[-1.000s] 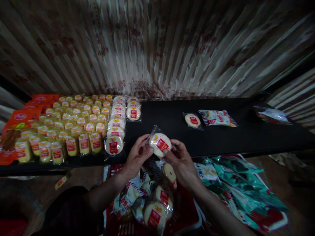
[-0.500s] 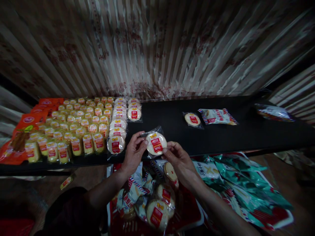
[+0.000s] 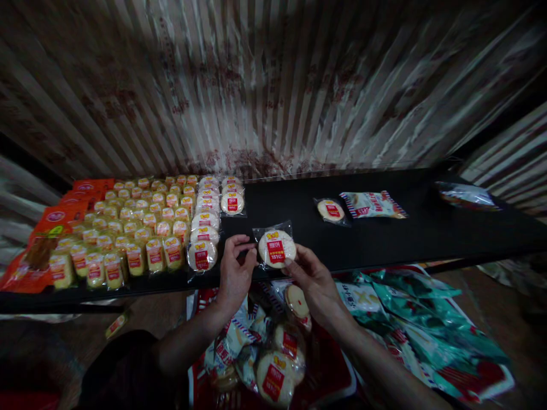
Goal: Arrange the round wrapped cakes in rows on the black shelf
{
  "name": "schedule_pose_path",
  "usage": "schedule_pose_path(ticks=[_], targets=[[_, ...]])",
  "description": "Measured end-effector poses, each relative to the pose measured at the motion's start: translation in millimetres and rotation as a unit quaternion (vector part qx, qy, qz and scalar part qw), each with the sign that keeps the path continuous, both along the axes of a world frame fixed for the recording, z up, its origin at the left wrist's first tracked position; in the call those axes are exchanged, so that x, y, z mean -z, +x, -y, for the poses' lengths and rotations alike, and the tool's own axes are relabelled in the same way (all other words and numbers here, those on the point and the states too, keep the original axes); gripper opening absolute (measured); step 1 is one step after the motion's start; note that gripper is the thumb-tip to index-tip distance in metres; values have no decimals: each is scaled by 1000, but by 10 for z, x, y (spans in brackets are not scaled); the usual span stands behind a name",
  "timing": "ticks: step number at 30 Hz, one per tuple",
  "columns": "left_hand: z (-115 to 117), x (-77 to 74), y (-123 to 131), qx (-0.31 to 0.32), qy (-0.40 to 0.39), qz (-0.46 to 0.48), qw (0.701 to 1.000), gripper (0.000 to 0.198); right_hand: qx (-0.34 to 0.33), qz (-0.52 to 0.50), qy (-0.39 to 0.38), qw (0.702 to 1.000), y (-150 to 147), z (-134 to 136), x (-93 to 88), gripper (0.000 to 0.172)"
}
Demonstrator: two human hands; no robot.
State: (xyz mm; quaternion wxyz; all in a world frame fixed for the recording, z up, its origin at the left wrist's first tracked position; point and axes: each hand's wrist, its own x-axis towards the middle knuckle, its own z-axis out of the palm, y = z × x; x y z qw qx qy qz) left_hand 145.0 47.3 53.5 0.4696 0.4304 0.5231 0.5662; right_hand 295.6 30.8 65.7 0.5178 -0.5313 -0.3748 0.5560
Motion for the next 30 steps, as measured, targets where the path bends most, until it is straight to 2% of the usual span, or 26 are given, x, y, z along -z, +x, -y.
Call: schedule_pose_path(ticks=[2,5,8,14,19,23,25,30], targets=[[15,-22,47,9,5,-22,1000,24,6,16,17,1000,20,-21,-11,49],[74,-77,101,80,18,-39,996,27,5,56,58,997,42,-26,-15,46],[144,-154,127,138,11,2,990,38,8,125,101,987,50,6,-2,42],[194,-216,131,183,1,96,978,48,-39,304,195,932,37,93,-35,38],[190,-151,149,174,-11,157,972,51,-86,346,222,908,19,124,-31,47],[171,-146,164,142,-25,199,969,47,-115,390,277,871,18,149,3,55],[147,-146,158,122,-46,220,967,41,-123,401,301,856,24,152,4,53],[63,-95,102,96,-93,294,946,34,-62,405,293,864,64,96,-7,40]])
